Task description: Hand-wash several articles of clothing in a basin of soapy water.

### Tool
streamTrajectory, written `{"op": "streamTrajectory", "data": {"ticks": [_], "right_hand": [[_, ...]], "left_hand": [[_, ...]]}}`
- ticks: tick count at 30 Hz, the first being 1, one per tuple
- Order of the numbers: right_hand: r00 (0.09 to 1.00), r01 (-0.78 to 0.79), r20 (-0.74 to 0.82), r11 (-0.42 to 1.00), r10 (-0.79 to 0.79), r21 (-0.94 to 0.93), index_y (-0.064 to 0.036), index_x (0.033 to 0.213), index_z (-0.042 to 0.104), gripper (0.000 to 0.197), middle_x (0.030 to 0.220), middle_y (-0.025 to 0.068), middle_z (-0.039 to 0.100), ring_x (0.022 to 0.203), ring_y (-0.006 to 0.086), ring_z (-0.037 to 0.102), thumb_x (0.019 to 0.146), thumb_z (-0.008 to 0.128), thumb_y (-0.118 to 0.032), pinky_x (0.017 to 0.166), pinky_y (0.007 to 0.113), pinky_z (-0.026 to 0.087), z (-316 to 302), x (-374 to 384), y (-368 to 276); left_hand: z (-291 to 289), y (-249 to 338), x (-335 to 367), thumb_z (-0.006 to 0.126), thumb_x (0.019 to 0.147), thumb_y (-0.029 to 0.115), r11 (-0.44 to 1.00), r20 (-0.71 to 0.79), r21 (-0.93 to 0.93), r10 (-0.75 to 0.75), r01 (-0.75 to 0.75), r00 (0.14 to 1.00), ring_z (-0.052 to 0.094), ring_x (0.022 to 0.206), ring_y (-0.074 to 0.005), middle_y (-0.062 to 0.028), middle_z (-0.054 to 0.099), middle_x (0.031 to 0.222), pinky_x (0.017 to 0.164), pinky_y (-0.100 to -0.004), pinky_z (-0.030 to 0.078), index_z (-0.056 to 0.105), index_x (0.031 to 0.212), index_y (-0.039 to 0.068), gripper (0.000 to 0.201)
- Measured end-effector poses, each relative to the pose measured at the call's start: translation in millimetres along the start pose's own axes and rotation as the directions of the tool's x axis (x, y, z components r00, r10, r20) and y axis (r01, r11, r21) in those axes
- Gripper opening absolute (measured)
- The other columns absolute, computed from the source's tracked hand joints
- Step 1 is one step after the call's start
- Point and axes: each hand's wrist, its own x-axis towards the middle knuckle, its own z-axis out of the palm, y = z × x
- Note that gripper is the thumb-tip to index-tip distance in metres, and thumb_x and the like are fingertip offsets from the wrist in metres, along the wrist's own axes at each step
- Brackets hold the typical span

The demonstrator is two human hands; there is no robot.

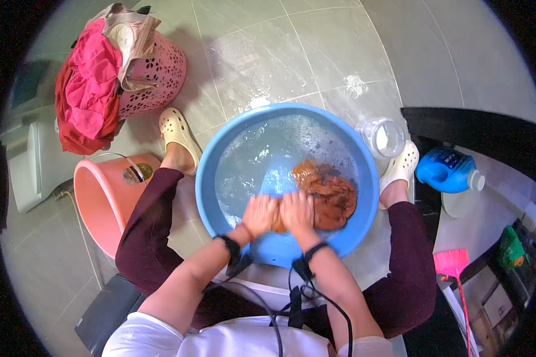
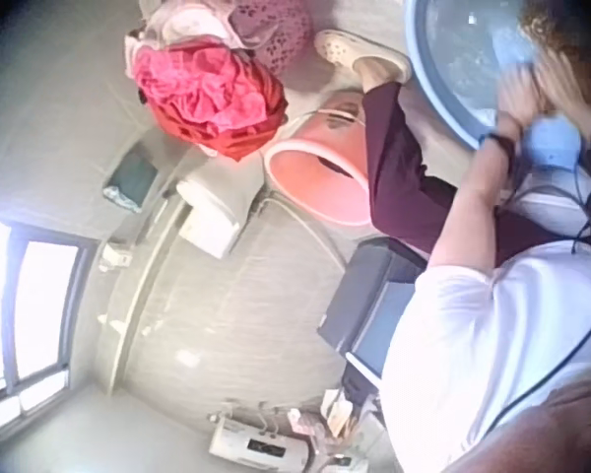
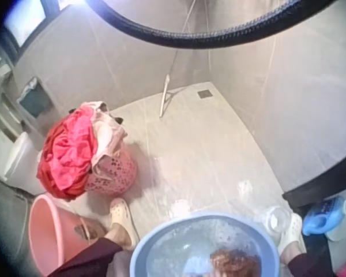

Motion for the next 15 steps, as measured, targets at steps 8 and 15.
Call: {"op": "streamTrajectory", "data": {"ticks": [8,15], "right_hand": [[0.85,-0.505,0.009,0.811,0.526,0.297,0.0003,0.114,0.044,0.046,0.115,0.0178,0.042,0.109,0.0374,0.036,0.081,0.053,-0.03,0.092,0.044,0.03,-3,35,48],[0.988,-0.14,0.005,0.865,0.157,0.482,-0.0003,0.12,0.038,0.057,0.123,0.0234,0.037,0.115,0.0365,0.035,0.077,0.058,-0.031,0.095,0.042,0.029,-38,-2,71]], "left_hand": [[-32,-13,43,0.047,0.082,0.037,0.984,-0.125,-0.164,-0.092,0.071,0.988,0.043,0.104,-0.0268,-0.0097,0.047,0.111,0.089,-0.0419,0.032,0.051,0.113,0.019,0.036],[-25,-8,55,0.048,0.079,0.048,0.981,0.006,-0.158,-0.116,0.116,0.993,0.048,0.097,-0.032,-0.0149,0.051,0.107,0.08,-0.0417,0.04,0.054,0.104,0.009,0.046]]}}
